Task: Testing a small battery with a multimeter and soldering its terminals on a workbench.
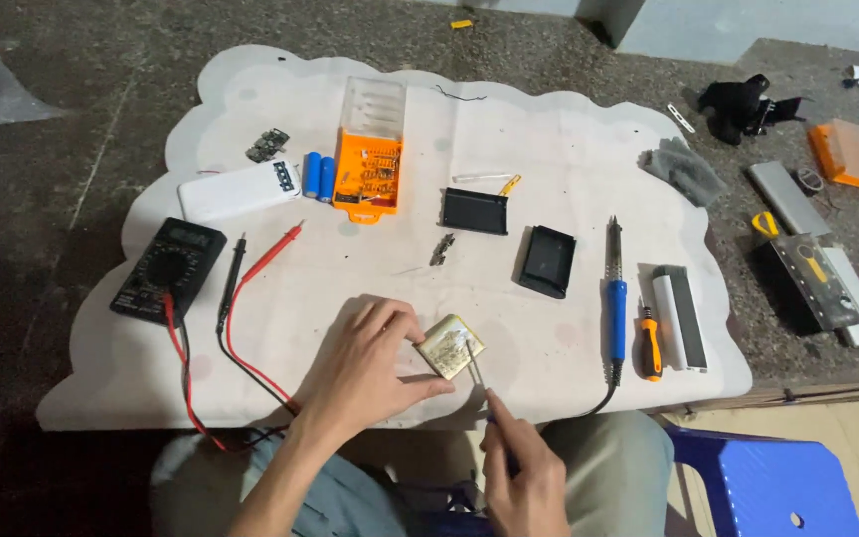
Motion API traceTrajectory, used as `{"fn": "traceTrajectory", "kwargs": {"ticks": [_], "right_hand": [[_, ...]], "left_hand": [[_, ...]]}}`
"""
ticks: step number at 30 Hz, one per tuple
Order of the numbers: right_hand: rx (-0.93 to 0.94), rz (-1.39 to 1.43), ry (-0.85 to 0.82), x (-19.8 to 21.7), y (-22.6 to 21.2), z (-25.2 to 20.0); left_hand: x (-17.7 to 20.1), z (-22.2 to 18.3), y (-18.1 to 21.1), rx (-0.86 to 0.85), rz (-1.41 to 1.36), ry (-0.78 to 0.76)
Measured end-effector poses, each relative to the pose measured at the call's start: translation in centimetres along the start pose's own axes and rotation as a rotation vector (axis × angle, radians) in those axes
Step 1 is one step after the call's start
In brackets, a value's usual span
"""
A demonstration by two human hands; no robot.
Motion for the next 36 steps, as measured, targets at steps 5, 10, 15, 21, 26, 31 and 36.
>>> {"fn": "traceTrajectory", "kwargs": {"ticks": [5,10,15,21,26,31,36], "right_hand": [[0.166,-0.078,0.048,-0.2,0.4,-1.1],[-0.030,0.076,-0.102,1.2,-1.7,-1.1],[-0.057,0.049,-0.085,1.1,-1.1,0.1],[-0.096,0.100,-0.052,2.2,0.7,-0.2],[-0.141,0.115,-0.048,2.6,-0.3,-0.5],[-0.007,0.066,-0.093,0.5,-0.1,-1.3],[0.188,-0.015,-0.138,0.0,-1.2,-2.4]], "left_hand": [[-0.2,0.0,0.0,-0.010,0.021,-0.029],[0.2,0.1,0.8,-0.077,-0.004,0.061],[0.4,0.1,1.0,-0.068,-0.007,0.062],[1.1,0.1,2.2,-0.178,-0.011,0.052],[0.9,0.2,1.9,-0.119,-0.062,-0.020],[0.9,0.3,2.1,-0.167,-0.024,-0.020],[0.5,0.0,1.1,-0.094,-0.119,-0.028]]}}
Point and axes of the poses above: each hand's wrist, its own z-axis towards the middle knuckle, its own x-axis out of the back of the hand, y = z × x, the point moved 8 cm from there along z, towards the middle knuckle, and after that the axes turned 13 degrees about -x, right-handed, at the moved point
